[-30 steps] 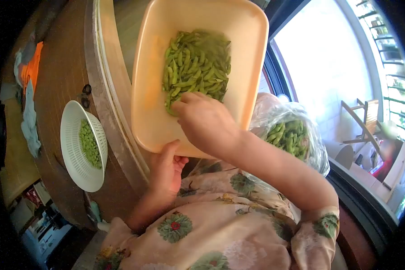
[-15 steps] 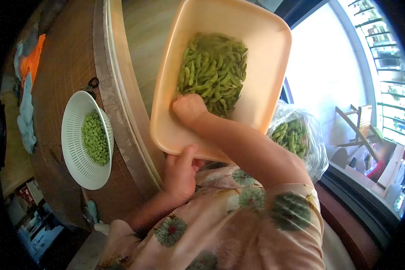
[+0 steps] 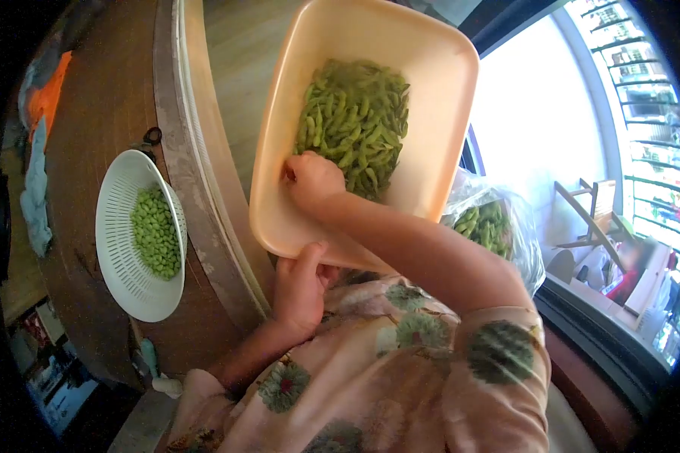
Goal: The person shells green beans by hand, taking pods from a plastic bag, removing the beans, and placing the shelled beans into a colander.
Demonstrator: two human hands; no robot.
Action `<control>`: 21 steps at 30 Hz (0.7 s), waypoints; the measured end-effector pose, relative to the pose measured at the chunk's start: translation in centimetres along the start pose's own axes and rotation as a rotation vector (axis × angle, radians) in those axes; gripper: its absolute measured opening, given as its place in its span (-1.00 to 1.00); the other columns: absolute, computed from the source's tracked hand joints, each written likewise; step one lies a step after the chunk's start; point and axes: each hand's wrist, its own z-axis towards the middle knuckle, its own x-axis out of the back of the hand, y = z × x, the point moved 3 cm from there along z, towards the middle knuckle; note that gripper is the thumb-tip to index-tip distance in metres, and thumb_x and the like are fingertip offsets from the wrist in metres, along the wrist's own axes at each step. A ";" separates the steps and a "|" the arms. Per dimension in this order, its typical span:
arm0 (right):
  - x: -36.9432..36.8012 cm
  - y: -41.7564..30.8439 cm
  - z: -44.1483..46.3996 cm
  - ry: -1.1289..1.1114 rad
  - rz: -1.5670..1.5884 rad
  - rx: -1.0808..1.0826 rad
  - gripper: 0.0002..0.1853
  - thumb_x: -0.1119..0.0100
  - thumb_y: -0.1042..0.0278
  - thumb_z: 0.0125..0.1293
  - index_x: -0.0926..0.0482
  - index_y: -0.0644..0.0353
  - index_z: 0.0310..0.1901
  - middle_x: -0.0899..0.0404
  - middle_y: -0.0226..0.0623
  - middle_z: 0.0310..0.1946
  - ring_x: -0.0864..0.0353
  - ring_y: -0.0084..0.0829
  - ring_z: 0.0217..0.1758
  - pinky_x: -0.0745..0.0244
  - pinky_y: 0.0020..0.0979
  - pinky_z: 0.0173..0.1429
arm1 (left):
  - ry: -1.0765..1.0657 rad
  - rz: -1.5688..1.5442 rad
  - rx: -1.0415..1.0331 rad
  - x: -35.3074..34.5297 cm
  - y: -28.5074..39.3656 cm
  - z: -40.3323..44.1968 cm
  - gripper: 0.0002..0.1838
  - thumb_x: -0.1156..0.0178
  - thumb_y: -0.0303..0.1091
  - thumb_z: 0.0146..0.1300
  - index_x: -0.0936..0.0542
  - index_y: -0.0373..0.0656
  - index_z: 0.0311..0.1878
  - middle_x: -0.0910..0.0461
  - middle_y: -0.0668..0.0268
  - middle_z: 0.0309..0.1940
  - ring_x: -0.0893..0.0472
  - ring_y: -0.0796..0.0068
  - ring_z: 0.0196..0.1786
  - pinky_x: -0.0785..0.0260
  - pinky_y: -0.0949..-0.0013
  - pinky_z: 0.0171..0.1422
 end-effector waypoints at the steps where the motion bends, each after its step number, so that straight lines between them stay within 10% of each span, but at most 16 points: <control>1: 0.9 -0.6 0.2 -0.016 0.093 -0.065 -0.93 -0.17 0.44 0.09 -0.58 0.23 -0.43 -0.62 -0.17 -0.41 -0.65 -0.20 -0.35 -0.55 -0.29 -0.19 | 0.013 -0.018 0.006 0.0 0.0 0.1 -0.81 -0.19 -0.33 0.20 -0.55 -0.24 -0.20 -0.57 0.33 -0.34 -0.52 0.58 -0.39 -0.38 0.50 -0.35; 6: 8.4 -1.2 0.5 -0.257 0.613 -0.137 -0.95 -0.13 0.52 0.10 -0.55 0.28 -0.37 -0.56 -0.34 -0.49 -0.57 -0.55 -0.38 -0.52 -0.45 -0.25 | 0.063 0.005 0.003 0.0 -0.2 0.2 -0.78 -0.22 -0.32 0.18 -0.56 -0.21 -0.14 -0.58 0.37 -0.28 -0.53 0.59 -0.37 -0.38 0.51 -0.33; 11: 10.6 2.1 -0.1 -0.521 0.430 -0.339 -0.88 -0.06 0.45 0.18 -0.58 0.27 -0.42 -0.51 -0.34 -0.56 -0.57 -0.44 -0.46 -0.52 -0.40 -0.32 | 0.043 -0.006 0.004 0.0 -0.6 0.3 -0.72 -0.22 -0.31 0.19 -0.55 -0.18 -0.06 -0.57 0.40 -0.19 -0.53 0.61 -0.26 -0.38 0.50 -0.26; 14: 4.7 7.2 -1.4 -0.811 -1.013 0.819 -0.85 -0.16 0.41 0.15 -0.66 0.26 -0.30 -0.66 -0.21 -0.42 -0.68 -0.33 -0.34 -0.57 -0.37 -0.28 | 0.028 -0.010 0.000 0.0 -0.5 0.2 -0.71 -0.23 -0.30 0.19 -0.54 -0.17 -0.03 -0.57 0.41 -0.17 -0.52 0.62 -0.23 -0.38 0.50 -0.24; 17: 5.6 4.8 -3.4 -0.760 -0.775 0.018 -0.76 -0.22 0.37 0.13 -0.67 0.23 -0.16 -0.68 -0.16 -0.23 -0.70 -0.23 -0.17 -0.60 -0.33 -0.20 | 0.038 0.001 -0.002 0.1 -0.6 0.2 -0.70 -0.23 -0.30 0.19 -0.53 -0.15 -0.03 -0.57 0.42 -0.17 -0.53 0.63 -0.23 -0.38 0.49 -0.23; 21: 3.6 5.4 -4.4 -0.760 -0.924 0.037 -0.69 -0.23 0.37 0.13 -0.64 0.21 -0.06 -0.64 -0.19 -0.06 -0.66 -0.23 0.01 -0.60 -0.29 -0.11 | 0.029 -0.017 -0.008 0.0 -0.9 0.3 -0.71 -0.23 -0.30 0.19 -0.53 -0.14 -0.03 -0.57 0.42 -0.17 -0.53 0.62 -0.22 -0.38 0.49 -0.23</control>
